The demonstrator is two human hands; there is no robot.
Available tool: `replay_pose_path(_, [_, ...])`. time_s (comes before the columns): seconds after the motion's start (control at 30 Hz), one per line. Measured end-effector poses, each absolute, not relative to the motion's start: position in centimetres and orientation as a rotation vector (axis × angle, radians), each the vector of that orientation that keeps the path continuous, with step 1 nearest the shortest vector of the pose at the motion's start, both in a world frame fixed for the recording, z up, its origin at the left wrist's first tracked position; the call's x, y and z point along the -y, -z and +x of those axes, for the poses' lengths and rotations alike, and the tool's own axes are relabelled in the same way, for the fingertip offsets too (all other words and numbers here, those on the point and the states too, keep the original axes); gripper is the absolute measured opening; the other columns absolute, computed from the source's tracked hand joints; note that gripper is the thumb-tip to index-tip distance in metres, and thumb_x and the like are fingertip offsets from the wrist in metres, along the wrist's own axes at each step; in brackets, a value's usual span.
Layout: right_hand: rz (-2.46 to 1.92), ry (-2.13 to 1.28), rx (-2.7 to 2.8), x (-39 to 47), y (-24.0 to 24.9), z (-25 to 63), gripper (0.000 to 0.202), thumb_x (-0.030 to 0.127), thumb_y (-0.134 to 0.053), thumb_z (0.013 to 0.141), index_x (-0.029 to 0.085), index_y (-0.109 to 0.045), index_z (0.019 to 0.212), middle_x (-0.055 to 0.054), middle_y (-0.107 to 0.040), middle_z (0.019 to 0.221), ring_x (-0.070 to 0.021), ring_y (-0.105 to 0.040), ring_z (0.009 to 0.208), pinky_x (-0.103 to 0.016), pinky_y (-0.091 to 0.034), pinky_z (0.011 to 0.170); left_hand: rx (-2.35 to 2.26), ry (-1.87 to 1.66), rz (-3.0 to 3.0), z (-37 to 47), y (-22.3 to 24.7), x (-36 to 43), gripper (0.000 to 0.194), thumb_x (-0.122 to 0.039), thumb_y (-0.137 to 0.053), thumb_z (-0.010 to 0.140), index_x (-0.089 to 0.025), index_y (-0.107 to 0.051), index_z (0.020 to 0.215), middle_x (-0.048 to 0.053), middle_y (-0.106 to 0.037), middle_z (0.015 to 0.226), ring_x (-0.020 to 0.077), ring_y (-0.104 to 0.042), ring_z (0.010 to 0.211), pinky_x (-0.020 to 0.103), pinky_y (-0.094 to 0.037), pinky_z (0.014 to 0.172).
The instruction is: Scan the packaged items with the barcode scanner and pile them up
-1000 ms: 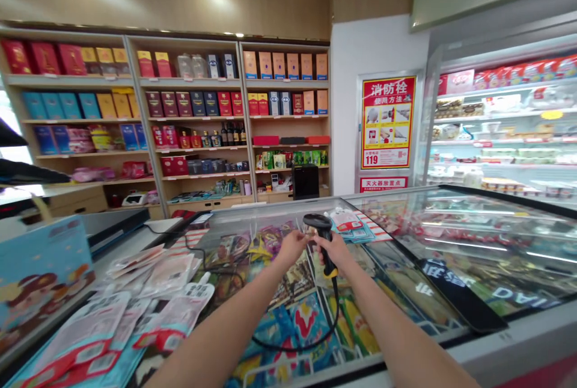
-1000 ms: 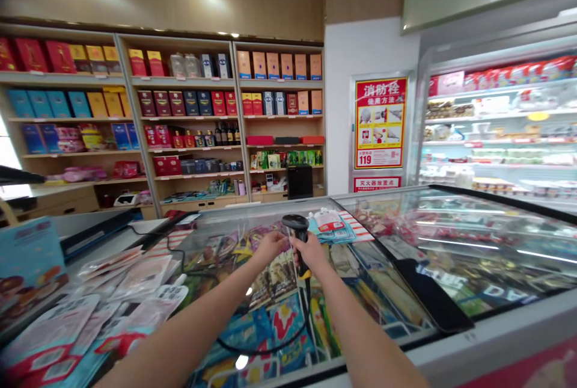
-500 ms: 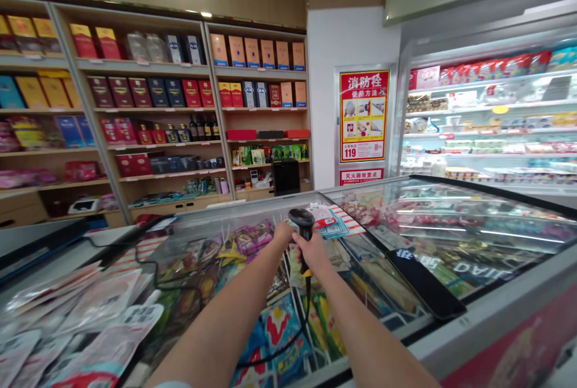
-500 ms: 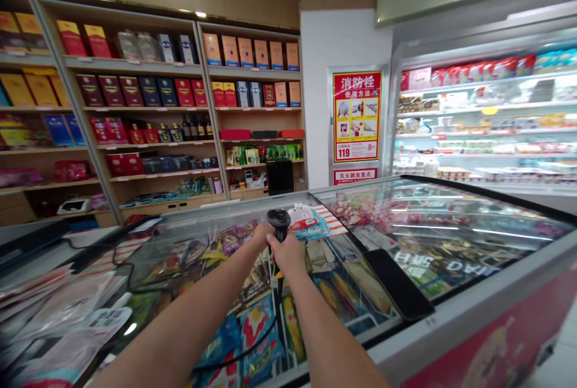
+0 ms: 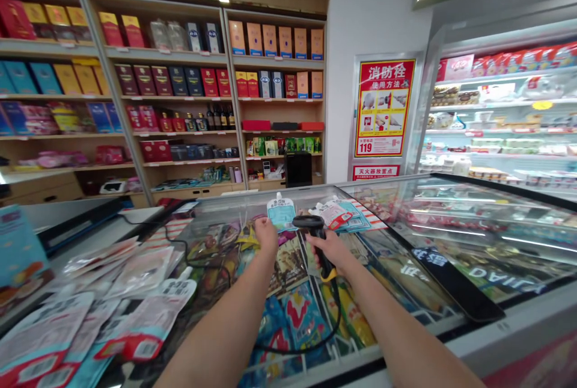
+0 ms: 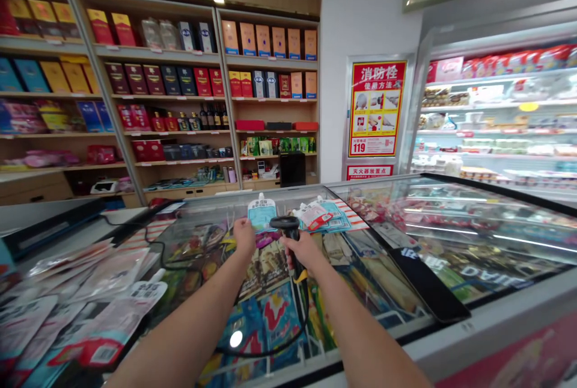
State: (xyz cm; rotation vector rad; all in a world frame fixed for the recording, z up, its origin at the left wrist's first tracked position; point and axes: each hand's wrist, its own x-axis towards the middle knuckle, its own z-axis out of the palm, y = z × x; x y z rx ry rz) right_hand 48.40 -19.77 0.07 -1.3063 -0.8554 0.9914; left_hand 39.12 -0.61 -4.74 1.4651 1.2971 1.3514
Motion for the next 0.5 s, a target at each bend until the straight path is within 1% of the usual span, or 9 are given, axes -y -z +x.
replay_pose_path(0.1, [-1.349, -1.005, 0.890, 20.1, -0.1, 48.4, 0.026, 0.033, -0.069, 0.072, 0.019, -0.047, 0.072, 0.007, -0.051, 0.049, -0.0078, -0.046, 0.036, -0.021, -0.043, 0.036, -1.326, -1.511, 1.338, 39.6, 4.3, 1.0, 0.008, -0.017, -0.044, 0.080, -0.021, -0.042, 0.073, -0.002, -0.049, 0.069, 0.0133, -0.053, 0.070, 0.024, -0.042, 0.070])
replay_pose_path(0.23, [-1.431, -1.022, 0.848, 20.5, -0.4, 48.2, 0.026, 0.031, -0.067, 0.075, 0.019, -0.044, 0.069, 0.007, -0.049, 0.047, -0.0075, -0.045, 0.035, -0.021, -0.042, 0.036, -1.254, -1.626, 1.343, 39.7, 3.7, 2.0, 0.009, -0.016, -0.046, 0.079, -0.022, -0.043, 0.072, -0.001, -0.050, 0.070, 0.0153, -0.052, 0.072, 0.027, -0.041, 0.073])
replay_pose_path(0.33, [-1.442, -1.030, 0.817, 20.7, -0.5, 48.0, 0.024, 0.029, -0.066, 0.076, 0.020, -0.045, 0.071, 0.007, -0.049, 0.048, -0.0079, -0.044, 0.035, -0.021, -0.041, 0.035, -1.208, -1.650, 1.368, 39.7, 3.5, 2.5, 0.008, -0.017, -0.045, 0.079, -0.022, -0.043, 0.074, -0.001, -0.050, 0.070, 0.0159, -0.052, 0.072, 0.028, -0.041, 0.074])
replay_pose_path(0.5, [-1.464, -1.014, 0.855, 20.7, -0.2, 47.8, 0.023, 0.029, -0.067, 0.073, 0.019, -0.047, 0.070, 0.007, -0.047, 0.047, -0.0079, -0.043, 0.035, -0.021, -0.042, 0.034, -1.215, -1.650, 1.358, 39.7, 3.6, 2.7, 0.008, -0.017, -0.045, 0.080, -0.022, -0.043, 0.074, -0.001, -0.051, 0.071, 0.0158, -0.052, 0.071, 0.028, -0.040, 0.073])
